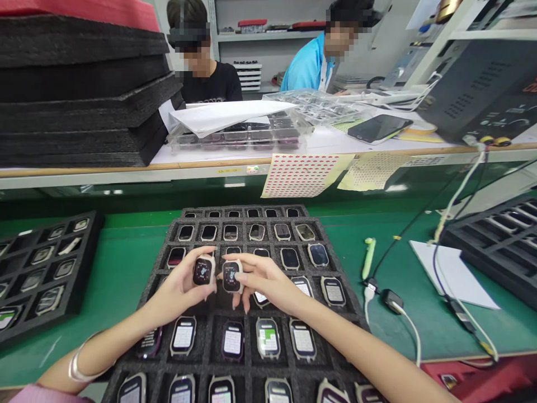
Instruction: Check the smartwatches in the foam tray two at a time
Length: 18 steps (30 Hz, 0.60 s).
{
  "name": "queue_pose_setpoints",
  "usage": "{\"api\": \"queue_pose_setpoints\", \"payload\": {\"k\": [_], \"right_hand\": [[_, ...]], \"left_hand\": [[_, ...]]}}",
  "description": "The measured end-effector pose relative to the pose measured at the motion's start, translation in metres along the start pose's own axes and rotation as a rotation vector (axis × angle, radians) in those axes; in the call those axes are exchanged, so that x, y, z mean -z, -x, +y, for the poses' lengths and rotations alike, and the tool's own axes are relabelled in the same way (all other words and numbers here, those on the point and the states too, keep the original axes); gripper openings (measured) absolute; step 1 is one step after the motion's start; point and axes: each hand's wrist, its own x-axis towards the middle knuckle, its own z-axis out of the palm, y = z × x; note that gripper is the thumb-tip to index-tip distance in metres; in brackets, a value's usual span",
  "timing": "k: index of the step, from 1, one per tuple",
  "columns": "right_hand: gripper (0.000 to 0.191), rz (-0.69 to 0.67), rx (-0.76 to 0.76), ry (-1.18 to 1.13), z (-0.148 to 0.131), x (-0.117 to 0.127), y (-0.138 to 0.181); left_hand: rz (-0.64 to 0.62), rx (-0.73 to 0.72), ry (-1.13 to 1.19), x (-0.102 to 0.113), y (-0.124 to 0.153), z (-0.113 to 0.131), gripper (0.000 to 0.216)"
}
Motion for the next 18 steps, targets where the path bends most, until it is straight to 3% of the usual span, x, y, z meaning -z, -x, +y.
{"api": "queue_pose_setpoints", "payload": {"k": [7,11,18], "right_hand": [[0.047,0.069,-0.013,0.037,0.0011,0.004,-0.0025],[0.048,0.137,0.002,0.08,0.0025,0.0042,-0.0017],[0.048,0.129,0.005,0.1,0.0046,0.0065,-0.0023]], "left_hand": [[0.013,0.128,0.272,0.0047,-0.0045,0.0089,0.043],[0.01,0.13,0.274,0.0041,-0.0055,0.0051,0.039],[-0.003,0.124,0.247,0.003,-0.0066,0.0044,0.036]]}}
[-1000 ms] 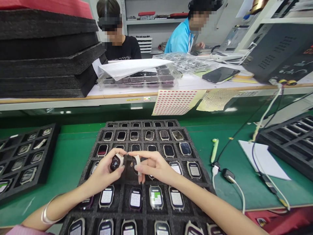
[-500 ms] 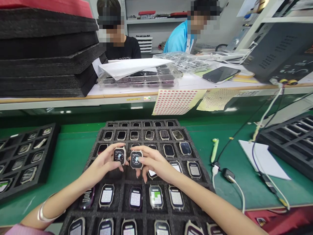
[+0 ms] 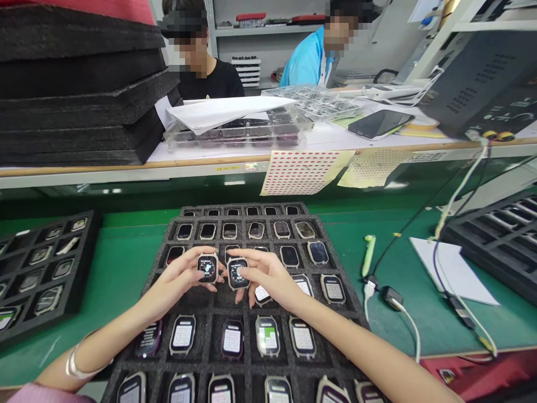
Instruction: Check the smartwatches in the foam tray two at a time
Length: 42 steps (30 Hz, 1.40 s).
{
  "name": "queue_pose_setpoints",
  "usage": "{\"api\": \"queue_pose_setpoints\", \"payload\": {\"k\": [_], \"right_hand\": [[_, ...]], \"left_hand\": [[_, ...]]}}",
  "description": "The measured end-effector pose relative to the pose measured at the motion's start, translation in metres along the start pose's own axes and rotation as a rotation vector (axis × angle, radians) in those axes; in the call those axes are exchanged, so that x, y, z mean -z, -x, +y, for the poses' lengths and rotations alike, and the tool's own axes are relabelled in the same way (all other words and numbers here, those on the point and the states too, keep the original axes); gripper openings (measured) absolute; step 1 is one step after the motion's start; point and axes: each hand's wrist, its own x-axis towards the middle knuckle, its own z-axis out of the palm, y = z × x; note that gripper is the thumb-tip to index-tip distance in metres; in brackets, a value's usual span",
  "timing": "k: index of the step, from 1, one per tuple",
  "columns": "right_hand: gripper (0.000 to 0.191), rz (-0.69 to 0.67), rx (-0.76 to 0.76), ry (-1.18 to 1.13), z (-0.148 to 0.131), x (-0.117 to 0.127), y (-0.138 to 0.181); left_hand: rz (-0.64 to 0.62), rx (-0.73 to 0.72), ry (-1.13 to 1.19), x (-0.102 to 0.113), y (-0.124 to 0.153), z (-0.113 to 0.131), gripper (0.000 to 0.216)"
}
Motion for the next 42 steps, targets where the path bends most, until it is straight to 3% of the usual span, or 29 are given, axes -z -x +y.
{"api": "queue_pose_setpoints", "payload": {"k": [14,19,23,27,31,32,35,36,42], "right_hand": [[0.047,0.031,0.025,0.116,0.001,-0.004,0.003],[0.068,-0.104,0.013,0.167,-0.001,-0.003,0.005],[0.061,-0.212,0.017,0.535,0.002,-0.006,0.003],[0.043,-0.275,0.337,1.118,0.002,-0.011,-0.001],[0.062,-0.261,0.433,1.336,-0.009,-0.011,0.001],[0.059,-0.242,0.434,1.358,-0.015,-0.008,0.003],[0.022,-0.137,0.407,1.453,-0.032,0.01,0.012],[0.017,-0.086,0.388,1.503,-0.037,0.021,0.015],[0.031,0.187,0.196,1.718,-0.039,0.104,0.039]], "left_hand": [[-0.014,-0.013,-0.023,0.0,-0.002,0.0,0.035],[0.017,-0.066,-0.027,0.009,0.007,-0.001,0.039],[0.046,-0.071,-0.01,0.018,0.017,-0.003,0.038],[0.027,-0.06,-0.007,0.017,0.022,-0.002,0.032],[0.033,-0.056,-0.005,0.011,0.022,-0.001,0.031],[0.034,-0.055,-0.008,0.01,0.021,-0.001,0.03],[0.026,-0.053,-0.024,0.009,0.019,0.0,0.027],[0.022,-0.054,-0.029,0.009,0.019,0.0,0.026],[0.036,-0.052,-0.05,0.013,0.018,-0.002,0.025]]}}
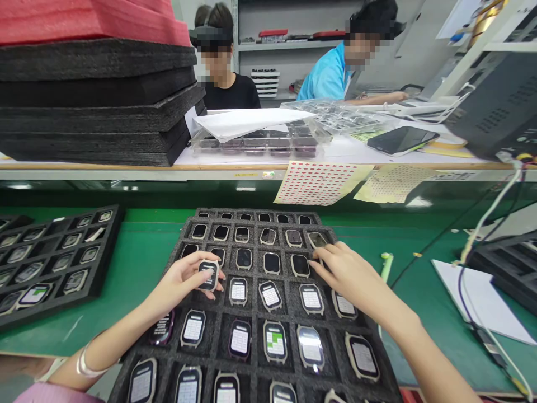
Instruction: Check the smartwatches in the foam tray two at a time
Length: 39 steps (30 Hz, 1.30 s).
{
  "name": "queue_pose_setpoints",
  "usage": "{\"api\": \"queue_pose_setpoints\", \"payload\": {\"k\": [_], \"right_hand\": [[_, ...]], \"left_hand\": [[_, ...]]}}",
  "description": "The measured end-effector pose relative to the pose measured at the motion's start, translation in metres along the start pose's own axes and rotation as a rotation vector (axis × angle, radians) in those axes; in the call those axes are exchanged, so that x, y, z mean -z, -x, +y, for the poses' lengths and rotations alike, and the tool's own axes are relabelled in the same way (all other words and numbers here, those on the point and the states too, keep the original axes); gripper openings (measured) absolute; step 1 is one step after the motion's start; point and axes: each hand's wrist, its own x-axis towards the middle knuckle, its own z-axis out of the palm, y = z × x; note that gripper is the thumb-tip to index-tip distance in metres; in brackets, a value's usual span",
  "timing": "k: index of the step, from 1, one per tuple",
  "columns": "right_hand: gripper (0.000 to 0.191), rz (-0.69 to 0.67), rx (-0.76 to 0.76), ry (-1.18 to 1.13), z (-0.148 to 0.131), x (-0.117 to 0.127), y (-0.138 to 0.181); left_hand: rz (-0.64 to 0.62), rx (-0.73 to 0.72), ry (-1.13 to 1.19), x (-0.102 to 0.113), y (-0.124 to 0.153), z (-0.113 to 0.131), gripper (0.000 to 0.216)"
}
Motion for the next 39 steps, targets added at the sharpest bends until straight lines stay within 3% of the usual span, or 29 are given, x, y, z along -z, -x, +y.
{"api": "queue_pose_setpoints", "payload": {"k": [4,9,15,19,22,24,27,29,32,35,39], "right_hand": [[0.033,-0.042,-0.13,-0.006,0.022,-0.018,0.016],[0.047,0.148,-0.177,0.22,0.024,-0.032,0.022],[0.048,0.154,-0.168,0.26,0.032,-0.037,0.018],[0.048,0.168,-0.186,0.305,0.019,-0.036,0.02],[0.043,0.166,-0.224,0.31,0.004,-0.035,0.025],[0.04,0.139,-0.246,0.285,-0.003,-0.034,0.028],[0.041,0.118,-0.314,0.119,-0.002,-0.032,0.028],[0.05,0.146,-0.358,-0.03,0.004,-0.029,0.025],[0.059,0.172,-0.364,-0.162,0.013,-0.022,0.018],[0.053,0.152,-0.345,-0.319,0.011,-0.014,0.012],[0.045,0.206,-0.318,-0.764,-0.003,-0.006,0.007]], "left_hand": [[-0.008,-0.006,0.003,0.0,-0.003,-0.002,0.026],[-0.035,-0.01,-0.073,0.002,-0.002,-0.005,0.032],[-0.021,-0.028,-0.691,0.015,0.008,-0.023,0.061],[-0.046,-0.074,-0.97,0.014,0.015,-0.028,0.078],[0.003,-0.162,-1.186,0.012,0.016,-0.02,0.072],[0.113,-0.202,-1.326,0.017,0.011,-0.01,0.058],[0.36,-0.192,-1.526,0.032,-0.004,0.001,0.044],[0.431,-0.148,-1.58,0.042,-0.014,0.001,0.037],[0.409,-0.117,-1.544,0.053,-0.025,-0.005,0.028],[0.401,-0.122,-1.462,0.061,-0.026,-0.014,0.022],[0.332,-0.122,-1.317,0.074,-0.023,-0.017,0.027]]}}
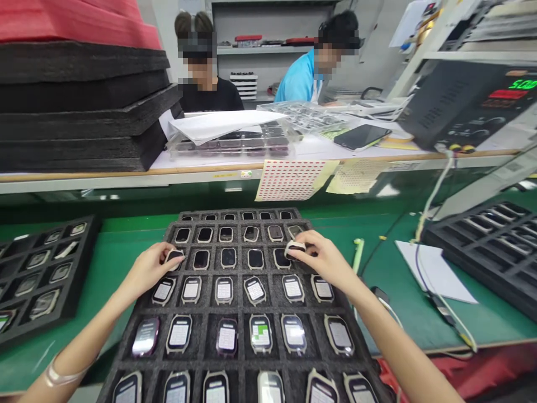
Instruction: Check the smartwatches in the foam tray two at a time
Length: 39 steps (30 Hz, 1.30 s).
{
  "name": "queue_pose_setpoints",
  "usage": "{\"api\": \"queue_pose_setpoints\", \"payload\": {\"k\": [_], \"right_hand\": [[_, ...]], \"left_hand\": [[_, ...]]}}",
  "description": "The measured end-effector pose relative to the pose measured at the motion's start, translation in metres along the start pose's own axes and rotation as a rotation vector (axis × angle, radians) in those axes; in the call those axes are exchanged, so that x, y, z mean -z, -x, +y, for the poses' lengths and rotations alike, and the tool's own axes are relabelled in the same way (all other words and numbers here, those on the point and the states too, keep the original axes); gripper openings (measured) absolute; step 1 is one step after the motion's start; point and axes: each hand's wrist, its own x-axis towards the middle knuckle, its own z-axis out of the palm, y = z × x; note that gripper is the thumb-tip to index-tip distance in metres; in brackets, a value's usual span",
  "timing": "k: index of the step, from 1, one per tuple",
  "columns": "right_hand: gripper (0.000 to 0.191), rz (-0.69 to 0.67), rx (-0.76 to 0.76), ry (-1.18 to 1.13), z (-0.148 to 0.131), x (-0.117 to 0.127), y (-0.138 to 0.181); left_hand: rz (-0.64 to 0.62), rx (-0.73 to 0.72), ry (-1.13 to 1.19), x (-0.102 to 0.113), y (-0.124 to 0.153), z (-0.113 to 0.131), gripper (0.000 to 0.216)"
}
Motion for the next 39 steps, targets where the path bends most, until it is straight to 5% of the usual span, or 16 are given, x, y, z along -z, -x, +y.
{"api": "queue_pose_setpoints", "payload": {"k": [6,12,20,25,39], "right_hand": [[0.029,-0.035,-0.118,-0.773,-0.029,-0.009,-0.001],[0.031,-0.143,-0.178,-0.967,-0.057,-0.03,-0.02],[0.036,-0.313,-0.242,-0.936,-0.064,-0.065,-0.019],[0.05,-0.382,-0.19,-1.102,-0.06,-0.066,-0.012],[0.047,-0.431,-0.051,-0.977,-0.051,-0.063,-0.012]], "left_hand": [[-0.064,0.115,0.949,0.014,-0.002,0.021,0.024],[-0.178,0.172,1.408,0.018,-0.015,0.074,0.034],[-0.205,0.142,1.341,-0.001,-0.018,0.094,0.043],[-0.175,0.096,1.149,-0.003,-0.014,0.092,0.036],[-0.086,-0.036,0.811,-0.014,0.0,0.095,0.043]]}}
